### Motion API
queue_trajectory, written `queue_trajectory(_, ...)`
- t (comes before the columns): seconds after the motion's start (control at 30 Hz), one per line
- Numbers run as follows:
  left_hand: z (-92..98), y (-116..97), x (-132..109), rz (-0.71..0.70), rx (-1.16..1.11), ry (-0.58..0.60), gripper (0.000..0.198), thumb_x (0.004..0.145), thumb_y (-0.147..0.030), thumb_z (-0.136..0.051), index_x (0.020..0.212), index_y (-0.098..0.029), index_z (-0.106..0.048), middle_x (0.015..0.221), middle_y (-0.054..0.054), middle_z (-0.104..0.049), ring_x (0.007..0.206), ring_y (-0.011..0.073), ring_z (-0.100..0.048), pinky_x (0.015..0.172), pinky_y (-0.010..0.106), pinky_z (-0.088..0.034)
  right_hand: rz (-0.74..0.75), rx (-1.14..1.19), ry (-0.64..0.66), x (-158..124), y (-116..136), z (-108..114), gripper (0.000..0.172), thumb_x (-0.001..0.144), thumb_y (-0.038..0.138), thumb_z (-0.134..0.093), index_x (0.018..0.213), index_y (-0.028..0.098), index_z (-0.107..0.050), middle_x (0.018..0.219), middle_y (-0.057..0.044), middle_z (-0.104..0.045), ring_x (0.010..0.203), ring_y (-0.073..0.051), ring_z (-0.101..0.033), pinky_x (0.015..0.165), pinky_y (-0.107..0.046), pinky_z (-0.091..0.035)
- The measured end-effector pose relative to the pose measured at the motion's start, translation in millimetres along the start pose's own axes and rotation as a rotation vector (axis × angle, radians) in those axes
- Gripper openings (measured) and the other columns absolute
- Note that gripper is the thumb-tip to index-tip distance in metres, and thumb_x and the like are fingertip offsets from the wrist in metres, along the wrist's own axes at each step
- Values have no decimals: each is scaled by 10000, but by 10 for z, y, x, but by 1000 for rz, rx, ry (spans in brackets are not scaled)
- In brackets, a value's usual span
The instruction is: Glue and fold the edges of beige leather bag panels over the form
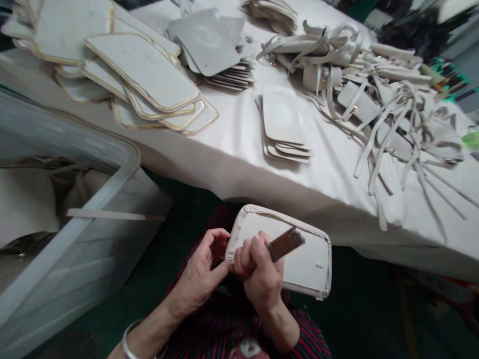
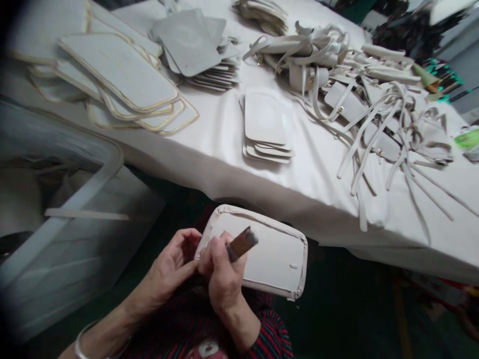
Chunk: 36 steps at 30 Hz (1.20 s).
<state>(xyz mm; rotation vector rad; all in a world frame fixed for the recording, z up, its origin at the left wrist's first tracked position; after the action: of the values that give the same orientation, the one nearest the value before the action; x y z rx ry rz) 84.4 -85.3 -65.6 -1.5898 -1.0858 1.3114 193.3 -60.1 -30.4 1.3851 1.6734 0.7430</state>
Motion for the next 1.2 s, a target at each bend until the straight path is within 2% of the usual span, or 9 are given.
queue_trajectory(0.1, 42, -337, 151, -192, 378, -70, 254, 862, -294, -597, 1104, -240, -541, 1099, 52, -544, 1052, 206, -531, 935, 355, -423, 41, -142, -122, 239, 495, 296, 468, 933, 495, -477, 595, 222, -302, 489, 92, -212, 371, -71, -195, 331, -211, -183)
queue_trajectory(0.17, -34, -573, 307, -362, 560, -93, 222, 874, -308, -586, 1088, -249, -585, 1128, 54, -543, 1094, 217, -504, 956, 371, -411, 171, -558, -140, 390, 914, 487, 375, 902, 437, -563, 635, 200, -449, 528, 68, -326, 428, -82, -297, 383, -218, -266)
queue_trajectory(0.23, -173, -754, 484, -522, 676, -82, 222, 892, -323, -572, 1097, -245, -607, 1118, 53, -567, 1091, 220, -497, 952, 383, -411, 291, -1025, -9, 533, 1160, 528, 195, 847, 329, -654, 736, 179, -598, 644, 18, -487, 555, -107, -441, 512, -239, -377)
queue_trajectory(0.33, -423, -854, 738, -652, 852, 23, 210, 912, -308, -546, 1084, -215, -623, 1057, 53, -613, 1023, 215, -519, 910, 388, -419, 328, -1381, 247, 690, 1136, 546, 67, 818, 240, -666, 825, 175, -683, 835, -44, -595, 731, -151, -549, 665, -273, -434)
queue_trajectory(0.43, -585, -849, 877, -681, 1011, 137, 188, 936, -289, -492, 988, -191, -644, 974, 52, -618, 924, 195, -532, 849, 358, -430, 319, -1457, 329, 766, 1028, 571, 57, 810, 217, -660, 834, 172, -687, 863, -50, -617, 732, -148, -570, 666, -268, -435)
queue_trajectory(0.57, -679, -891, 891, -730, 1188, 177, 233, 941, -256, -444, 863, -161, -642, 885, 64, -589, 847, 185, -513, 780, 328, -431, 401, -1455, 358, 773, 983, 531, 94, 815, 180, -612, 741, 152, -664, 815, -47, -614, 677, -128, -556, 628, -254, -415)
queue_trajectory(0.77, -731, -926, 947, -703, 1260, 128, 170, 876, -214, -497, 785, -144, -622, 805, 54, -572, 795, 182, -513, 690, 308, -416, 415, -1472, 373, 813, 984, 538, 155, 788, 134, -587, 635, 145, -606, 721, -24, -563, 595, -99, -493, 569, -241, -373)
queue_trajectory(1.0, -736, -933, 991, -708, 1240, 116, 174, 863, -225, -511, 720, -169, -592, 767, 33, -560, 742, 160, -500, 634, 292, -388, 419, -1438, 478, 803, 979, 551, 106, 823, 199, -621, 734, 148, -648, 783, -32, -595, 624, -98, -507, 571, -234, -383)
queue_trajectory(1.2, -761, -939, 1010, -704, 1276, 103, 125, 850, -199, -521, 767, -139, -594, 778, 48, -565, 734, 167, -505, 631, 301, -389, 530, -1509, 384, 818, 973, 528, 132, 772, 138, -581, 642, 157, -593, 698, -26, -571, 580, -103, -479, 554, -246, -371)
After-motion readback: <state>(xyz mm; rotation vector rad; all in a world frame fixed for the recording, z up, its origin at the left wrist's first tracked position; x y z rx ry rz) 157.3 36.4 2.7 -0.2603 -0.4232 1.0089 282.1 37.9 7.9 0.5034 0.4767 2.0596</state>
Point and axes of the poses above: each hand's wrist, its own x-axis towards the middle knuckle, its own z-axis out of the back of the hand, y = z × x, the point moved 8 cm from there along x, towards the middle knuckle
